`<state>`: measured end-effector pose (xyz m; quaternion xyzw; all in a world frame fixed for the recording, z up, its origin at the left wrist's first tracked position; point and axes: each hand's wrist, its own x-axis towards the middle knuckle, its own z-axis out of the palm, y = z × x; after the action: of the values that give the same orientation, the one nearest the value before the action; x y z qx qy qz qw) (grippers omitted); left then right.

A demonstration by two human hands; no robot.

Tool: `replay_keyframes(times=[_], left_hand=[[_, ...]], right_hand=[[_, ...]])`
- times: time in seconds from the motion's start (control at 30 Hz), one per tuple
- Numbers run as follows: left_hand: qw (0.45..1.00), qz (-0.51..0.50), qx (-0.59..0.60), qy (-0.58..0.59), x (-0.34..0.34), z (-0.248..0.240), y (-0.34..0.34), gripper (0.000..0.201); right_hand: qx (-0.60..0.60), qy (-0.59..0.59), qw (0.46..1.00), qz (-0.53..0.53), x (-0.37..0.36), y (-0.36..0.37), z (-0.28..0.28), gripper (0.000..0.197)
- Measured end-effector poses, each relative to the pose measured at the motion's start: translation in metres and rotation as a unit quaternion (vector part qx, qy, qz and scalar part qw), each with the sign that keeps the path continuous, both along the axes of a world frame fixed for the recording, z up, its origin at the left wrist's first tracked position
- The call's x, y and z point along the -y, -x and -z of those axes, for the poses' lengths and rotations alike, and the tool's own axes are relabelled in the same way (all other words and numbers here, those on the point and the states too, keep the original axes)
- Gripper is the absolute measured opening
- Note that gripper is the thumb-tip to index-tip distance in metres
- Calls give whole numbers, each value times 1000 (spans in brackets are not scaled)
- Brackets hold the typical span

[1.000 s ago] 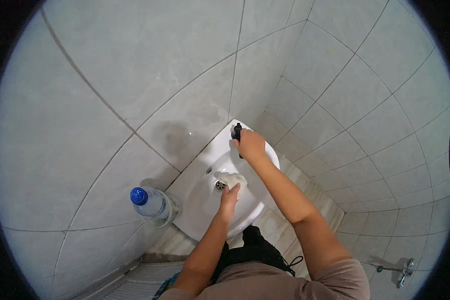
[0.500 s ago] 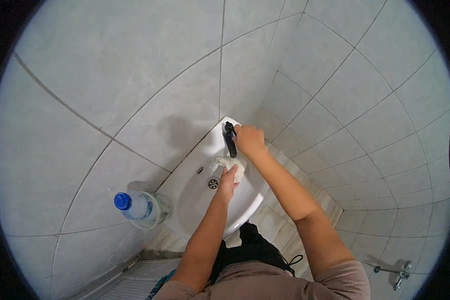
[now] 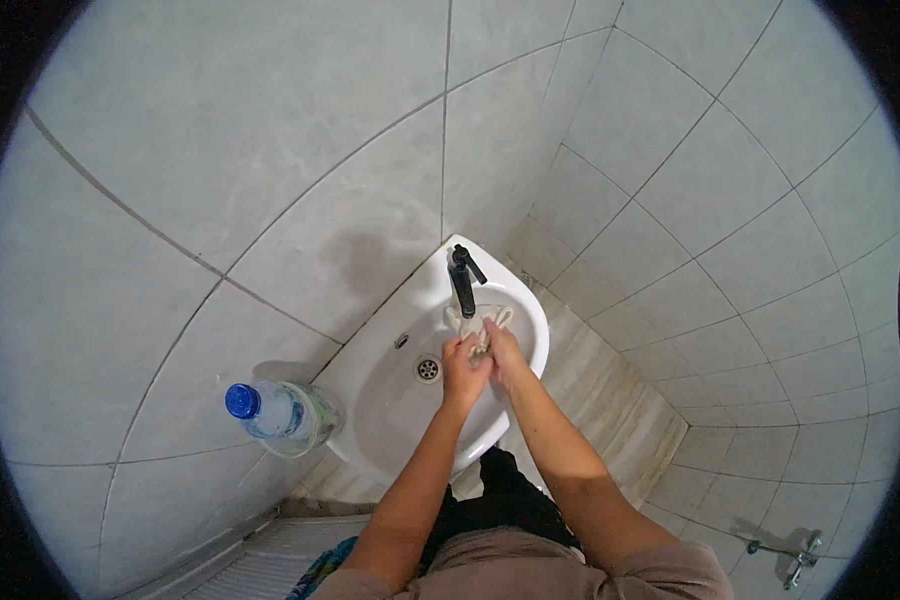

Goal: The person wipes the tiled bathroom walls with a cloth, repeatedly rinsing and wringing the cloth at the sink. They clean multiple wall sections and the sink basin, using a water bottle to pour water into the sink for rinsing.

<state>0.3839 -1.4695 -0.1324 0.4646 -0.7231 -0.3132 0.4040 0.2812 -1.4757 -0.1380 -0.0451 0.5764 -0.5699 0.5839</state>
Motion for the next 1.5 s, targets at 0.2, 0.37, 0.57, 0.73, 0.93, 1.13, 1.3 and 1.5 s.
replay_keyframes(times=[0.2, 0.37, 0.57, 0.73, 0.93, 1.13, 1.3, 1.5], left_hand=[[840, -170, -189, -479, 6, 52, -27, 45], [700, -97, -397, -585, 19, -1, -15, 50], [832, -14, -331, -446, 23, 33, 6, 39], [912, -27, -158, -379, 38, 42, 10, 32], [969, 9, 103, -224, 48, 5, -7, 31], [985, -7, 25, -171, 50, -5, -14, 28], [994, 16, -7, -112, 39, 7, -15, 32], [601, 1, -440, -668, 25, -13, -6, 62]], right_hand=[[171, 58, 983, -15, -9, -11, -18, 39], [178, 49, 981, -57, -18, 0, -25, 38], [-417, 56, 906, 29, -3, -11, 20, 29], [-234, 47, 971, 3, -1, -9, 1, 26], [-174, 101, 979, -37, -10, 21, 16, 26], [-317, 104, 930, -151, -12, 0, 1, 26], [-358, 62, 921, -138, -8, 1, -12, 27], [-584, 152, 793, -80, -22, -23, -24, 25]])
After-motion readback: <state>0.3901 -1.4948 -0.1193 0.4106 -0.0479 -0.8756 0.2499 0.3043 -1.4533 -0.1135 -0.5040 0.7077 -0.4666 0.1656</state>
